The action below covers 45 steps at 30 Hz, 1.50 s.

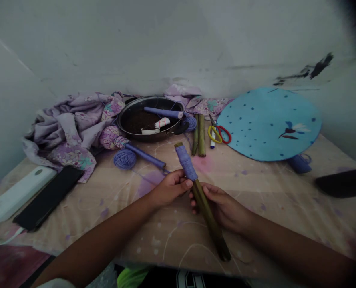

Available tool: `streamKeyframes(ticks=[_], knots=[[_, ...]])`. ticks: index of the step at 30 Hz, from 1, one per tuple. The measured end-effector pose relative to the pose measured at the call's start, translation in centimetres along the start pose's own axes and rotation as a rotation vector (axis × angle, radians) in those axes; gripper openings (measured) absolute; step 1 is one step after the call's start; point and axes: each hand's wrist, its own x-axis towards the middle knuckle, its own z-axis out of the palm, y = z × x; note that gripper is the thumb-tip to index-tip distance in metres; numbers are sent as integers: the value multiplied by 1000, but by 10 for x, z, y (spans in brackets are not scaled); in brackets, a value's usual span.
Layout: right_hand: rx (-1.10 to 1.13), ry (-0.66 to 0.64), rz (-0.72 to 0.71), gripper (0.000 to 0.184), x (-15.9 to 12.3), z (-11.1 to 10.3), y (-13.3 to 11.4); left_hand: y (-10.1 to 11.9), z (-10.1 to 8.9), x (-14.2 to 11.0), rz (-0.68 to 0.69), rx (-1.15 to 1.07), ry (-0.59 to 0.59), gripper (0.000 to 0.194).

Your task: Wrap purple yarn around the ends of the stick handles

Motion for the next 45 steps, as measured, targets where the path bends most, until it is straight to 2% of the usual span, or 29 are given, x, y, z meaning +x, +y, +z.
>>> streamKeyframes(ticks=[5,12,16,21,26,31,33,38,42,45], knots=[[-22,11,-18,29,-1,0,0,-1,-2,2,41,47,16,41],[6,47,3,22,0,3,-2,-4,-2,2,9,6,-8,39],[44,76,28,24,0,4,-4,-4,-2,1,9,72,-12,41],[61,163,121,24,-1,5,-6,-5,0,1,11,198,-55,46],[90,244,212,25,1,8,-8,-5,3,1,70,388,-38,51],[55,311,250,33,2,11,-8,-5,3,0,76,391,-45,53],[44,312,247,34,2,11,-7,-5,2,0,72,368,-53,52],[-17,282,138,29,-1,11,-4,-8,0,2,80,394,-48,49],[-57,288,166,32,-3,14,-4,-10,0,3,62,416,-42,56],[-37,237,145,33,-1,10,-4,-11,0,3,39,341,-30,56]])
